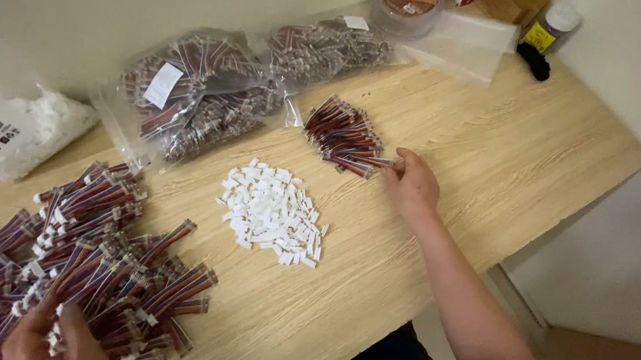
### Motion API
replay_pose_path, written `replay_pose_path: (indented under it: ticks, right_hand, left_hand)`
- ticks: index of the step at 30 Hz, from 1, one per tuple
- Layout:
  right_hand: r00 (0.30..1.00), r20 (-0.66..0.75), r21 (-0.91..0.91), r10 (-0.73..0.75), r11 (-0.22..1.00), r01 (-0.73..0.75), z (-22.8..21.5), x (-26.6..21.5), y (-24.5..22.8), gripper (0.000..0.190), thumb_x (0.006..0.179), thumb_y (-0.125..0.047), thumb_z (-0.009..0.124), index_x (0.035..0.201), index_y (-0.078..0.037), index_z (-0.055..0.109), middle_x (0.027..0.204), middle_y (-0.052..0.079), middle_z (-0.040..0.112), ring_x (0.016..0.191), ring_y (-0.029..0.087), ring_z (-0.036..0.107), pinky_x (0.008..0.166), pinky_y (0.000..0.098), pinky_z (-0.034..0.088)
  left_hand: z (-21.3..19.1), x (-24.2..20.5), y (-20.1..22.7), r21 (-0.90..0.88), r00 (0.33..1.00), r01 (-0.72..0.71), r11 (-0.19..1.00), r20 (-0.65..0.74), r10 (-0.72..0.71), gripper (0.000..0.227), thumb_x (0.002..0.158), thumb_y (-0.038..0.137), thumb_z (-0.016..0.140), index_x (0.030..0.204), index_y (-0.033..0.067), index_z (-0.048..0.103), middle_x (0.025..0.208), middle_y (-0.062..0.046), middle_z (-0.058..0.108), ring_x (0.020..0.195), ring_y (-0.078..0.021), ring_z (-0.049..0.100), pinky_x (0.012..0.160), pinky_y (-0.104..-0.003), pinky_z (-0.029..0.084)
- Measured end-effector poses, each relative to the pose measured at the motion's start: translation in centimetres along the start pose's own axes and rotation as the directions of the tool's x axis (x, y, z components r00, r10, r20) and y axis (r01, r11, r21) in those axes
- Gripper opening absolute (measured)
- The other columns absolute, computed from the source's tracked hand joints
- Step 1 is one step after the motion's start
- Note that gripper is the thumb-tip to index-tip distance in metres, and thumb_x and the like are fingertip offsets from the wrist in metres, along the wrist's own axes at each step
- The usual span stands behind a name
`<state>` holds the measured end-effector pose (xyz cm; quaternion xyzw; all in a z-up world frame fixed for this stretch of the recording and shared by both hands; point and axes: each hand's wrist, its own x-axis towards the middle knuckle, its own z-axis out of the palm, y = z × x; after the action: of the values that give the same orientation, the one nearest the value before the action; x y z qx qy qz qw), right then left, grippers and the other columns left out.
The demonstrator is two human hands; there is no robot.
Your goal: Attaching white plastic connectors to ribbon cable bundles
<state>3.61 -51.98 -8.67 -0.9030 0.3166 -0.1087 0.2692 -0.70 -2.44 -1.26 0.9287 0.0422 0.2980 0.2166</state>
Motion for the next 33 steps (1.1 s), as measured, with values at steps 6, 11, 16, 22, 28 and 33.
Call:
replay_pose_path:
  ticks: [6,11,16,22,28,33]
  right_hand:
    - [0.979,0.170,-0.024,0.108,0.994,-0.105,-2.9,-0.7,-2.5,0.023,0.092,-0.037,0.060,0.103,-0.020,0.070,0.101,0.006,0.063,0.089,0.023,0.060,0.070,0.0386,0.046]
    - [0.995,-0.029,0.343,-0.093,0.934,0.097,-3.7,-1.3,-2.8,0.011,0.090,-0.023,0.066,0.094,-0.013,0.067,0.082,-0.001,0.066,0.072,0.011,0.056,0.065,0.0286,0.044]
    - [0.926,-0.163,0.083,-0.340,0.931,0.356,-6.0,-1.3,-4.5,0.020,0.092,-0.026,0.064,0.102,-0.010,0.069,0.094,0.007,0.072,0.082,0.025,0.066,0.068,0.0387,0.049]
    - [0.898,-0.265,0.379,-0.352,0.818,0.433,-8.8,-4.3,-7.8,0.017,0.091,-0.010,0.065,0.105,-0.002,0.069,0.101,0.012,0.072,0.091,0.021,0.069,0.079,0.0311,0.058]
    - [0.959,0.099,0.749,-0.267,0.654,0.105,-10.3,-10.6,-12.4,0.018,0.087,0.000,0.065,0.104,0.000,0.068,0.079,0.009,0.068,0.072,0.016,0.066,0.071,0.0269,0.061]
    - [0.889,0.228,0.776,-0.398,0.625,0.080,-10.3,-14.4,-14.7,0.013,0.085,-0.009,0.069,0.095,-0.002,0.071,0.080,0.005,0.071,0.073,0.011,0.066,0.069,0.0226,0.056]
  left_hand:
    - [0.6,-2.1,4.3,-0.281,0.995,0.099,0.955,0.009,-0.100,0.025,0.101,-0.010,0.067,0.126,-0.0054,0.068,0.115,-0.023,0.060,0.096,-0.0323,0.056,0.071,-0.038,0.045]
    - [-1.0,-2.0,9.1,-0.376,0.996,0.001,0.927,0.078,0.031,0.019,0.097,-0.003,0.064,0.116,-0.0036,0.066,0.113,-0.024,0.063,0.104,-0.0339,0.062,0.090,-0.041,0.050]
    - [-2.1,-2.6,11.4,-0.383,0.976,0.124,0.916,0.214,-0.042,0.021,0.092,0.009,0.065,0.113,0.0047,0.067,0.108,-0.016,0.065,0.105,-0.0306,0.062,0.086,-0.041,0.052]
    - [-1.1,-3.5,12.1,-0.450,0.990,0.112,0.886,0.130,-0.059,0.021,0.089,0.007,0.068,0.110,0.0031,0.068,0.102,-0.015,0.069,0.089,-0.0229,0.068,0.077,-0.031,0.054]
    - [-1.0,-1.5,15.8,-0.599,0.946,-0.074,0.797,0.211,0.246,0.029,0.086,0.018,0.067,0.113,0.0089,0.067,0.108,-0.006,0.073,0.099,-0.0194,0.067,0.089,-0.032,0.048]
    - [-0.4,0.0,18.6,-0.746,0.794,0.015,0.666,0.413,0.445,0.032,0.091,0.027,0.059,0.113,0.0049,0.067,0.109,-0.011,0.072,0.102,-0.0243,0.068,0.088,-0.036,0.052]
